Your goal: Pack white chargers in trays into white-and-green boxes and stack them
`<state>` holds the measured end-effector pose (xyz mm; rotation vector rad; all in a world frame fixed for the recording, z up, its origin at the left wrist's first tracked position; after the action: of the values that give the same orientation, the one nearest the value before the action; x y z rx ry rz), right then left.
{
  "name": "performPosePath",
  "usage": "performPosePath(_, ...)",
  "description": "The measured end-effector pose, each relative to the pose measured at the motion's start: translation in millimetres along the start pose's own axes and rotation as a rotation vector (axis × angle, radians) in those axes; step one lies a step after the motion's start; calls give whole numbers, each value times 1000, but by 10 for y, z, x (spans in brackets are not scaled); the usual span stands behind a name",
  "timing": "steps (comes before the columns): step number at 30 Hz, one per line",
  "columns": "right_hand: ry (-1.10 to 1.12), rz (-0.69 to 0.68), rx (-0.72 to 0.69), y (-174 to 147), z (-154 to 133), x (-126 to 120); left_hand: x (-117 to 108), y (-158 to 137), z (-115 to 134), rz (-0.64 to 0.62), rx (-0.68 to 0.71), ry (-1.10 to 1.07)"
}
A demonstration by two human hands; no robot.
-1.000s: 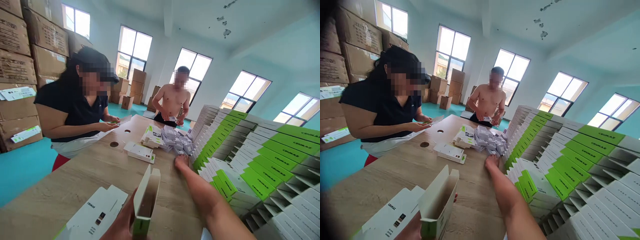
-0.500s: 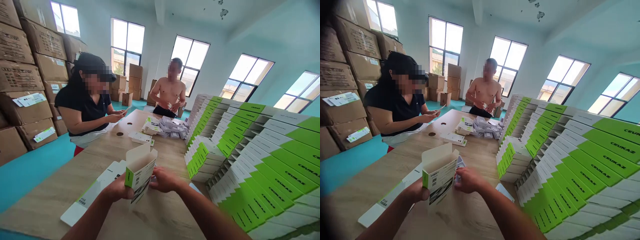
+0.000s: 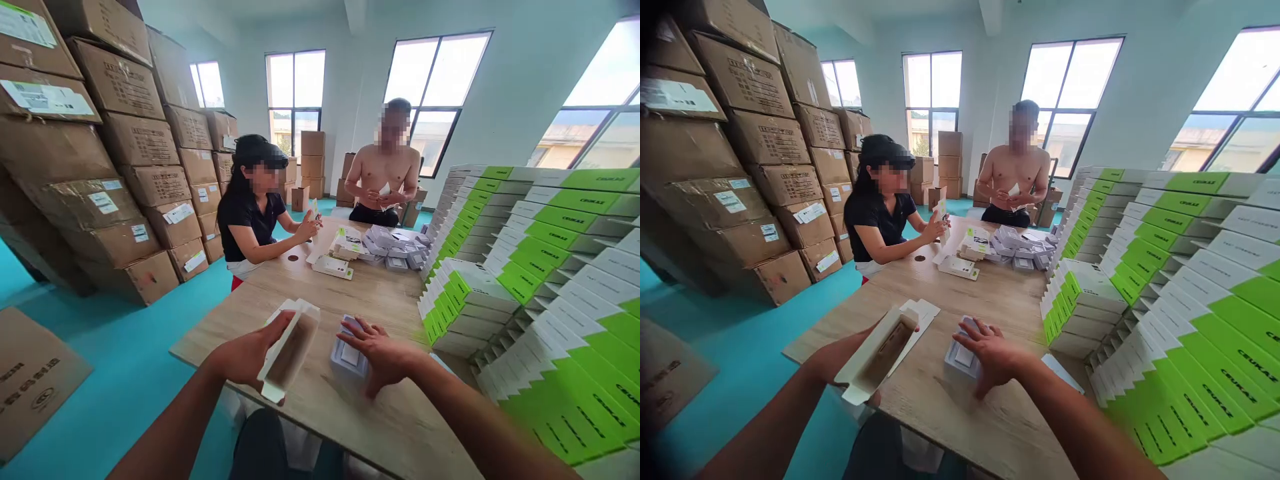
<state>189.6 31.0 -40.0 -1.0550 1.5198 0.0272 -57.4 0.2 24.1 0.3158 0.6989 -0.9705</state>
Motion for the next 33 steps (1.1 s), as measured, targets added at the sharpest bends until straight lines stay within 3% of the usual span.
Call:
performPosePath(2, -27, -88, 32, -7, 123, 77, -15, -43, 95, -45, -47, 67)
performPosePath(8, -42, 117, 3, -171, 148, 168, -77, 14, 457, -150, -30, 167)
performPosePath(14, 84, 205, -143, -344, 51, 320, -112, 320, 396, -235, -53, 214)
performPosePath(17, 219, 269, -127, -641, -22, 417, -129, 452, 314, -225, -72, 217)
performPosePath(21, 413, 428, -148, -1321, -190, 379, -33, 603, 253, -249, -169, 235)
performPosePath(26, 388, 650, -8, -1929, -277, 108, 209, 844, 389, -300, -169, 289)
performPosePath(30, 314, 719, 155, -1952, -311, -7, 271, 999, 458, -241, -166, 311)
performPosePath(33, 286, 747, 196, -1940, -360, -50, 264, 1036, 462, -214, -205, 323)
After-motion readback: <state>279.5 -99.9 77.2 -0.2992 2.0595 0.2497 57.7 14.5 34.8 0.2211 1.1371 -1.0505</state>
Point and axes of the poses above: each hand's wrist, its own y-axis towards the middle knuckle, its own x-axis out of the palm, z = x × y, the point moved 7 cm from there along y, towards the middle knuckle, and after that the axes turned 14 degrees about -z, right-handed, at the moved point
